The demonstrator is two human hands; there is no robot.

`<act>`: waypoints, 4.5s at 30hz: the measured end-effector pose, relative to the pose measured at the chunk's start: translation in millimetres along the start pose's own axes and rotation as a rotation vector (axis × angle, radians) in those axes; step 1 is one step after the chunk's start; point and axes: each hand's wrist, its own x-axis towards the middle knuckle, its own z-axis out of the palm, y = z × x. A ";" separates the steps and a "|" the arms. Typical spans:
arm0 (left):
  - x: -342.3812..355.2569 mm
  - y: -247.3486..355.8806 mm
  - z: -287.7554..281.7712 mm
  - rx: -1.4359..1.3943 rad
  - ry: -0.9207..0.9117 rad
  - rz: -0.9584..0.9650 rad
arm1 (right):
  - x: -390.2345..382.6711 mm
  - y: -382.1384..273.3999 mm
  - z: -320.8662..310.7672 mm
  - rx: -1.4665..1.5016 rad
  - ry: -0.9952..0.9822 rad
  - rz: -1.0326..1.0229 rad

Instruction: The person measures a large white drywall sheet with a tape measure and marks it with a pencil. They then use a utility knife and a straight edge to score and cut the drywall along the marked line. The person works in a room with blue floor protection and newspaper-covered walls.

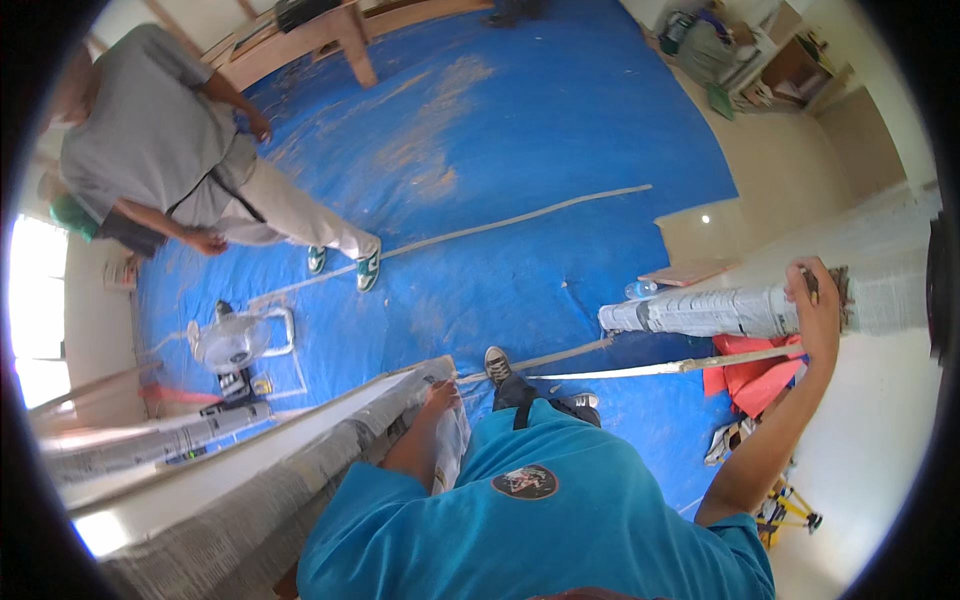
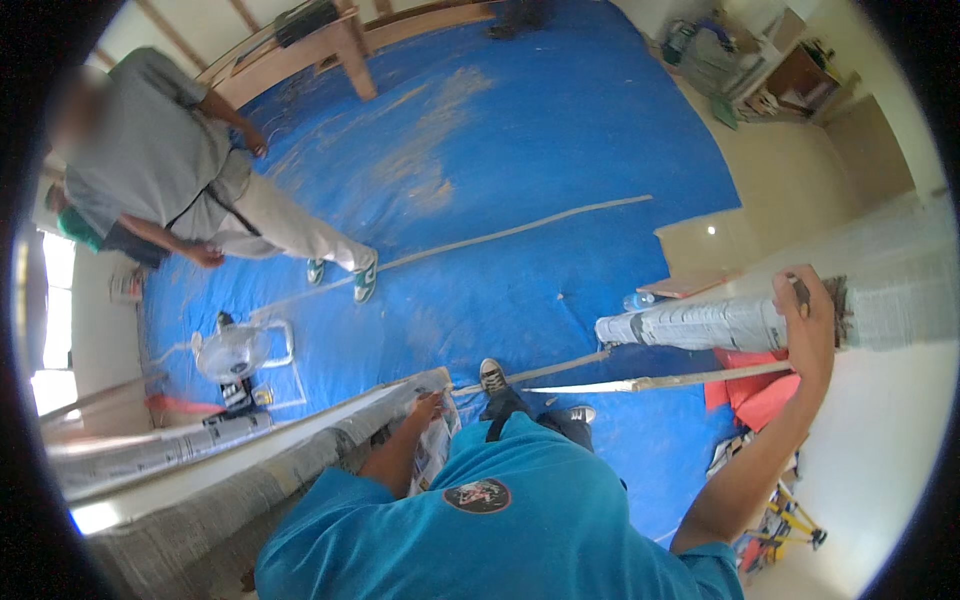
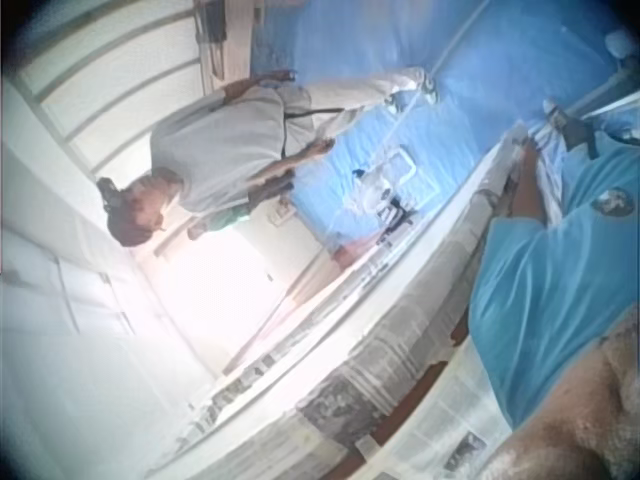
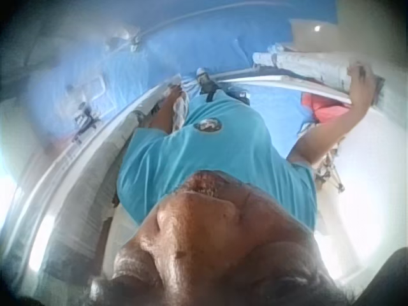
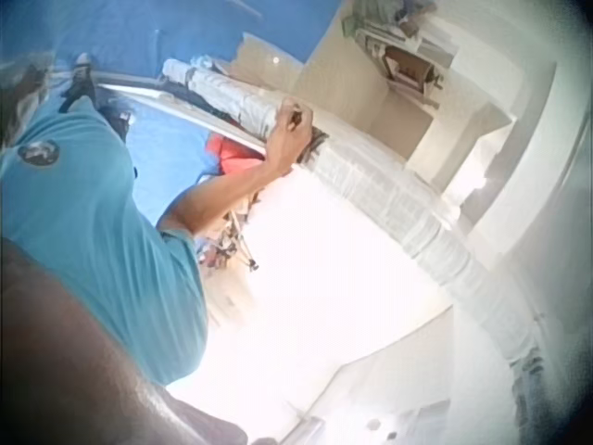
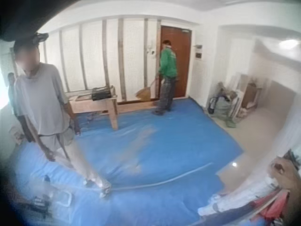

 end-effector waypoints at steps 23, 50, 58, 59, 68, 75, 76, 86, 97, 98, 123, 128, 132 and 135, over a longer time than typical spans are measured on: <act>6.2 29.1 0.3 -0.031 -0.078 -0.113 | -28.4 -2.7 0.6 0.052 0.611 -0.262; 26.0 71.6 -5.5 0.057 -0.051 -0.043 | -163.7 20.2 -61.3 0.293 0.932 -0.147; 45.7 62.5 18.9 0.052 -0.030 -0.035 | -33.1 -13.2 -20.9 0.119 0.391 -0.090; 44.3 59.4 21.0 0.001 -0.035 0.013 | -23.2 -7.4 -6.5 0.035 0.443 -0.184; 37.8 31.6 6.4 1.181 -0.226 0.517 | -6.4 13.7 -10.4 0.058 0.158 0.051; 41.0 22.7 7.6 0.921 -0.170 0.416 | -6.0 18.9 -11.1 0.084 0.129 0.046; 39.2 23.1 8.8 0.840 -0.173 0.341 | -5.3 19.9 -11.7 0.107 0.127 0.047; 14.6 45.4 32.0 0.752 -0.074 0.262 | -5.0 24.7 -10.5 0.101 0.153 0.043; 40.5 49.5 25.0 1.155 -0.204 0.271 | -0.7 32.1 -8.2 0.092 0.190 -0.023; 39.0 52.4 24.0 1.348 -0.230 0.399 | -1.9 33.3 -8.3 0.138 0.189 -0.022; 24.2 82.4 24.5 1.683 -0.333 0.525 | -4.4 21.1 -12.7 0.176 0.167 0.033; 34.6 77.3 15.4 1.762 -0.384 0.603 | -3.3 23.4 -12.6 0.162 0.174 0.054; 38.8 71.8 17.4 1.621 -0.317 0.654 | -3.6 26.4 -13.1 0.162 0.171 0.048; 37.6 73.0 20.3 1.528 -0.284 0.466 | -3.6 26.0 -12.8 0.180 0.168 0.059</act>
